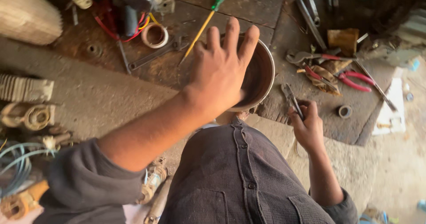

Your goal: The person uses pliers to pull, cut, and separate copper wire from a cylindrical container. They repeatedly reach into the container, extract wire segments, and place them back or aside while working at a cluttered workbench.

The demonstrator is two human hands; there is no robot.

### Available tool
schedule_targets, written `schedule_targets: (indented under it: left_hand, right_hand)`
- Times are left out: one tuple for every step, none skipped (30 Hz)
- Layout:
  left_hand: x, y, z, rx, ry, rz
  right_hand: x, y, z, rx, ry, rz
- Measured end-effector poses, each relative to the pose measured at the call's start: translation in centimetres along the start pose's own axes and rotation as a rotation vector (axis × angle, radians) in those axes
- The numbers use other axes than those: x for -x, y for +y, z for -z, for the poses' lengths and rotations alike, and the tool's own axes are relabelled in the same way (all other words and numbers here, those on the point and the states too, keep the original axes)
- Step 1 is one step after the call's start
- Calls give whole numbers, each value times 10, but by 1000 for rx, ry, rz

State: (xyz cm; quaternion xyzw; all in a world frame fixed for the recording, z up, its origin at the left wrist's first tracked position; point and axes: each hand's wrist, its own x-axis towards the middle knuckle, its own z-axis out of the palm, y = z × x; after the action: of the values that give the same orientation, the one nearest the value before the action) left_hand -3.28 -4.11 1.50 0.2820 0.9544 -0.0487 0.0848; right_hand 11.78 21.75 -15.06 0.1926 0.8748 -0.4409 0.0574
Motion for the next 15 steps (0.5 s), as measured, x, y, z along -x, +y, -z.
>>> schedule_targets:
  left_hand:
    - [-1,0,1,2,-1,-11]
    - [-1,0,2,5,-1,-25]
    - [-2,0,3,-10,13,-36]
    - [-3,1,3,-23,27,-52]
    - [-4,2,2,-36,40,-71]
    - [-6,3,1,-32,27,-56]
    - [-7,6,0,-26,13,-44]
    - [-7,9,-2,-19,-4,-32]
    - [-7,13,-3,-19,25,-18]
    - [-7,16,-5,-21,55,-4]
    - [-7,19,-6,-24,85,10]
    - [-7,22,-7,-40,117,10]
    - [-8,23,-9,-56,151,11]
    - [-7,25,-10,-71,186,10]
    - [-8,26,-11,-68,164,13]
  right_hand:
    - [-2,-1,0,11,-19,-13]
    - [-4,-1,1,23,-36,-28]
    - [-6,0,3,36,-48,-44]
    - [-7,1,5,20,-51,-40]
    - [-9,4,8,4,-51,-39]
    - [-11,7,11,-12,-50,-41]
    - [-14,10,16,35,-25,19]
    - [-19,14,19,83,-1,78]
    - [-23,16,22,129,23,135]
    - [-27,18,26,182,51,165]
    - [-31,19,29,236,80,194]
    - [-34,19,33,292,109,224]
    - [-38,18,37,327,136,283]
    - [-42,18,41,364,164,340]
    - [-46,17,46,403,191,397]
